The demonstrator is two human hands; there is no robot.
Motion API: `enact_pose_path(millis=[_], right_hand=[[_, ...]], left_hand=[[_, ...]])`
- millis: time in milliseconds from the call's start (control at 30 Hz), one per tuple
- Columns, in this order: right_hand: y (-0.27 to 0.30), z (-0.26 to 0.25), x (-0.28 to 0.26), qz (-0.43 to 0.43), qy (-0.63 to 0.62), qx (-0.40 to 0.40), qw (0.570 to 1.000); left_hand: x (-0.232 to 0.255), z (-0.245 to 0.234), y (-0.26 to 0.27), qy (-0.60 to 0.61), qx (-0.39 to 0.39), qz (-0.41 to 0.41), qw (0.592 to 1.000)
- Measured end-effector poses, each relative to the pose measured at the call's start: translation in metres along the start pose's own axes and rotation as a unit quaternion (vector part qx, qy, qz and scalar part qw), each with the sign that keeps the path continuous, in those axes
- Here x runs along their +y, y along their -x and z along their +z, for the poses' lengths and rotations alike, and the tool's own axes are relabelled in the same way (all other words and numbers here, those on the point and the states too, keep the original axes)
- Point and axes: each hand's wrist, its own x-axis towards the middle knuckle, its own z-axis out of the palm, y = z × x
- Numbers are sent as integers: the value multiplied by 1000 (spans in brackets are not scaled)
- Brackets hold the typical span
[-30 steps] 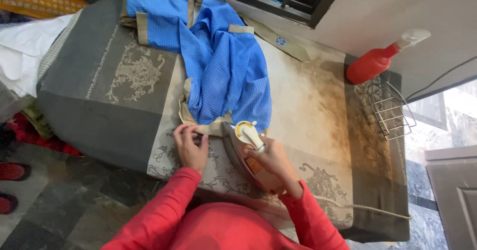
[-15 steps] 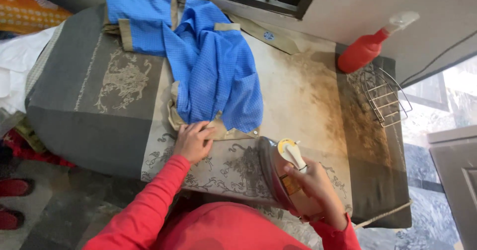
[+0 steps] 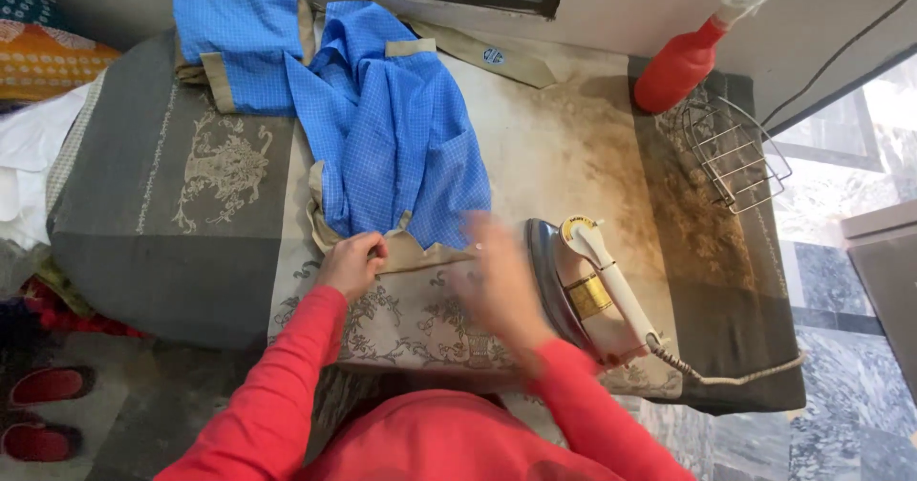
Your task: Ironing a blue patterned shirt using an iron and water spray on an ironing board.
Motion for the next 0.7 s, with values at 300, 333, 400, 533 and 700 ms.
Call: enact_pose_path(millis=[300, 333, 400, 533, 700], right_hand=[[28, 117, 11, -136, 81, -249, 956], [29, 119, 12, -130, 76, -262, 953], [19, 100, 5, -111, 75, -274, 952], [-10, -50, -46, -3, 70, -105, 992], [42, -68, 154, 252, 93, -61, 961]], left_hand=[[17, 28, 13, -127, 147, 36, 980], [17, 38, 16, -206, 225, 80, 949], [10, 61, 30, -212, 230, 94, 945], [17, 64, 53, -187, 241, 127, 944], [32, 55, 61, -175, 278, 134, 935]])
